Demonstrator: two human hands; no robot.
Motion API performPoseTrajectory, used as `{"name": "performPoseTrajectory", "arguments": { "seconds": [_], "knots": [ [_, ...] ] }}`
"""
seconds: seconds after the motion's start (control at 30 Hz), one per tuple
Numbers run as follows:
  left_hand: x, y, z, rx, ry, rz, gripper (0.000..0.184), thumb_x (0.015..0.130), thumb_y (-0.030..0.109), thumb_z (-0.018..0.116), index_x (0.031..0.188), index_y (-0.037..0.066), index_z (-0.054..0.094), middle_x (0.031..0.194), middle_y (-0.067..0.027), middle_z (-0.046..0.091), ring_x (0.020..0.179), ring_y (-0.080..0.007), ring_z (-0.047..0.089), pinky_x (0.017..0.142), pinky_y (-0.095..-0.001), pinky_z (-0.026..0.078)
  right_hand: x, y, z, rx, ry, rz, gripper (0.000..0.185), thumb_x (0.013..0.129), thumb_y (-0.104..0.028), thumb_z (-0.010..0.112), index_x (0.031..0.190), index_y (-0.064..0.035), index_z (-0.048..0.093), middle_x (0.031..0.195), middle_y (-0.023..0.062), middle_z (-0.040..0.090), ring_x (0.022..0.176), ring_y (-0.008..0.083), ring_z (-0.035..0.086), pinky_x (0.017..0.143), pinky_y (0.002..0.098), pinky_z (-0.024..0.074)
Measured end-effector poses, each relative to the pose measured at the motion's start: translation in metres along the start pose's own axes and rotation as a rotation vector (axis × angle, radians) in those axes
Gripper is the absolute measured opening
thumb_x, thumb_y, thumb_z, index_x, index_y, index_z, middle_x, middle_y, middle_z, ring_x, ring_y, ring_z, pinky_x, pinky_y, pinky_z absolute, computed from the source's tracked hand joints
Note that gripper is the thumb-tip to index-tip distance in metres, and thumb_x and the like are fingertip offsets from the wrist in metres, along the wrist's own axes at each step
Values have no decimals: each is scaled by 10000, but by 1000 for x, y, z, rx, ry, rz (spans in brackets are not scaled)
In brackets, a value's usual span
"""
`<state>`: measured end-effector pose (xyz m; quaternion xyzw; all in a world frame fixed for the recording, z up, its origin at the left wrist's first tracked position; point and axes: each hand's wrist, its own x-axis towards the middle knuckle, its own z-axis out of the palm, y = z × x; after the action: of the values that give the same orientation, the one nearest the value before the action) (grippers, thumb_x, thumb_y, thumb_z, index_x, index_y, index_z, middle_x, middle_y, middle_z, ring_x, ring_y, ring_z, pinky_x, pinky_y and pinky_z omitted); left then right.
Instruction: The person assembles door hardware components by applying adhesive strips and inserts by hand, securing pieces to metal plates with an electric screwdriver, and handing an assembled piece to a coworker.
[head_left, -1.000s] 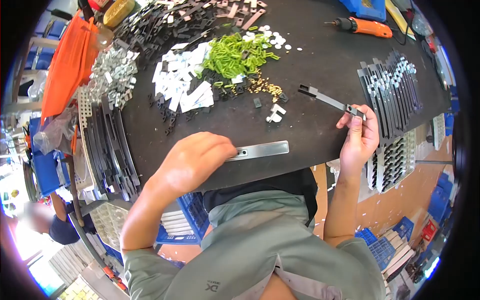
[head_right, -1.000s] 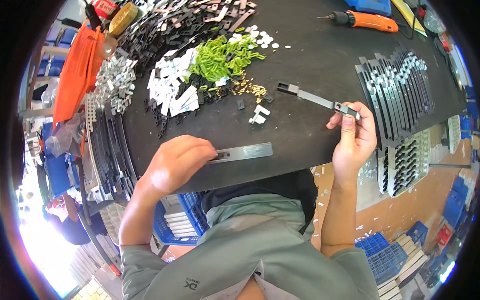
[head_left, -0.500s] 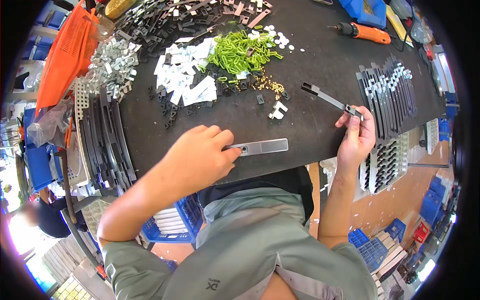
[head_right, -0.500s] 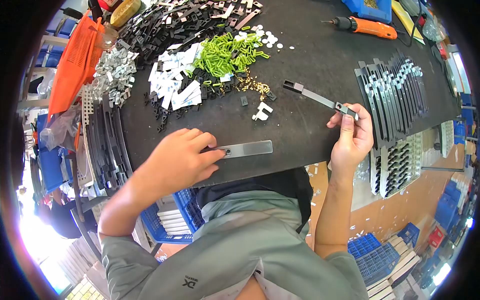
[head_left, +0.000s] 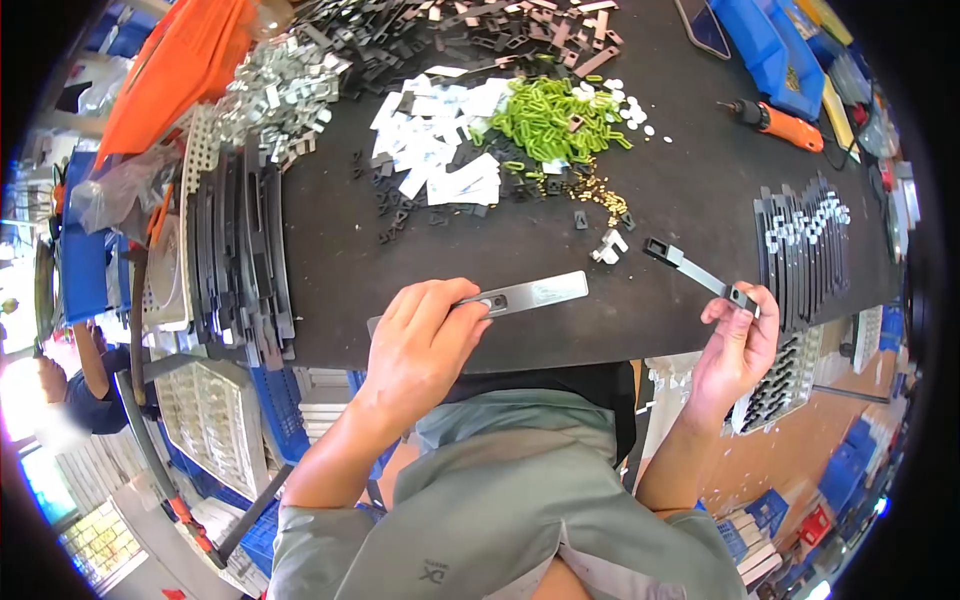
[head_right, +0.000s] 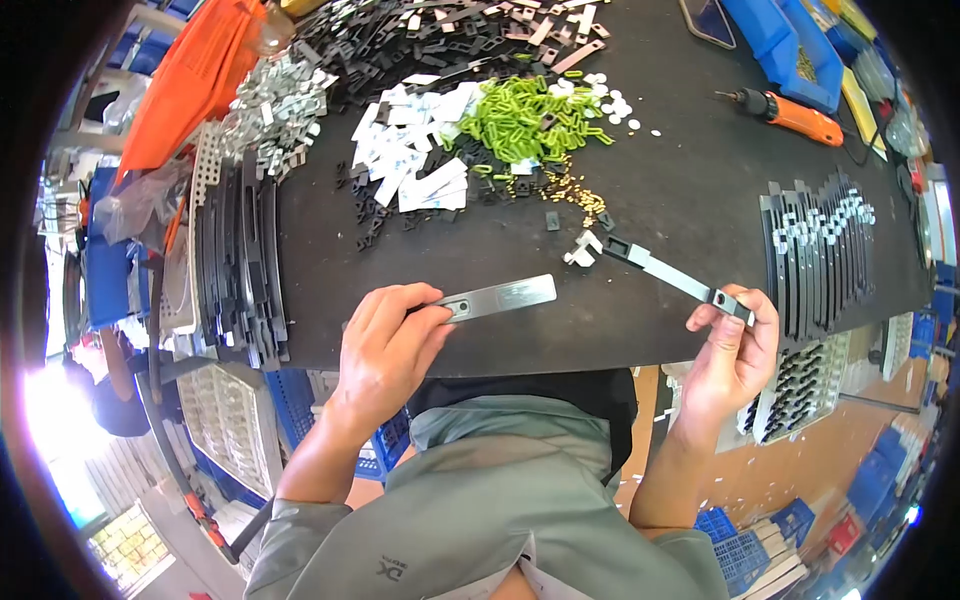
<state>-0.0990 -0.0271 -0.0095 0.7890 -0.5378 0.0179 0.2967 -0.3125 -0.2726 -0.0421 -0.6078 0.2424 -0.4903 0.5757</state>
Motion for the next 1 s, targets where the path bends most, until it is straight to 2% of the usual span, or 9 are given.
{"name": "performPoseTrajectory", "arguments": {
  "seconds": [0.43,0.47,0.5,0.53,0.57,0.6,0.67,0.87,1.0],
  "knots": [
    [-10,-13,-11,7,-97,-139,311,806,63,768,1105,37,686,1065,-138,694,937,-331,670,805,-413,541,0,-4,10,-43,22,-3,173,1019,-62,567,1174,15,563,1055,129,614,753,163,609,671,321,535],
    [-8,-12,-14,-101,-82,-207,279,860,52,724,1134,24,683,1057,-160,696,920,-350,675,804,-398,542,2,1,6,-22,17,-5,135,1014,-54,572,1133,10,573,1035,122,613,734,161,609,653,314,540],
    [-5,-8,-20,-181,-119,-340,218,973,105,644,1168,12,674,1009,-135,706,881,-281,699,755,-335,551,4,-1,11,-36,61,-21,120,1011,-62,586,1112,3,583,1003,118,619,726,155,613,646,310,541],
    [-3,0,-12,-745,25,-788,254,1062,177,529,1194,10,668,900,-83,693,816,-161,695,635,-248,520,6,-5,12,-40,88,16,113,1012,-63,589,1107,-1,587,974,108,622,719,150,613,649,305,538],
    [10,-3,-22,-828,-51,-962,317,1094,235,466,1223,16,655,799,-32,634,682,-74,627,510,-195,437,8,-8,13,-46,82,12,112,1016,-62,583,1111,-3,586,972,104,622,726,146,617,653,300,536],
    [14,-9,-24,-827,-68,-971,346,1098,259,450,1252,7,631,719,-23,582,526,-58,510,447,-208,362,8,-4,10,6,105,18,116,1019,-52,571,1121,4,578,974,102,622,745,146,621,664,298,536],
    [17,-12,-36,-884,-104,-935,317,1085,235,472,1229,-12,610,735,-7,544,466,-41,400,423,-213,316,10,-4,7,53,91,44,124,1021,-43,567,1133,11,566,992,105,626,772,139,616,704,300,540],
    [68,-14,-64,-911,-224,-807,233,1034,158,544,1186,-1,622,735,11,563,516,-19,429,452,-195,322,14,19,-5,100,116,135,135,1017,-62,583,1132,7,565,980,107,628,781,150,616,708,303,537],
    [135,-4,-40,-344,-204,-405,283,956,158,626,1185,-7,596,677,-44,579,596,-117,504,556,-304,389,18,28,-12,111,99,207,133,1021,-51,573,1140,8,561,982,99,628,798,147,611,737,304,532]
  ]
}}
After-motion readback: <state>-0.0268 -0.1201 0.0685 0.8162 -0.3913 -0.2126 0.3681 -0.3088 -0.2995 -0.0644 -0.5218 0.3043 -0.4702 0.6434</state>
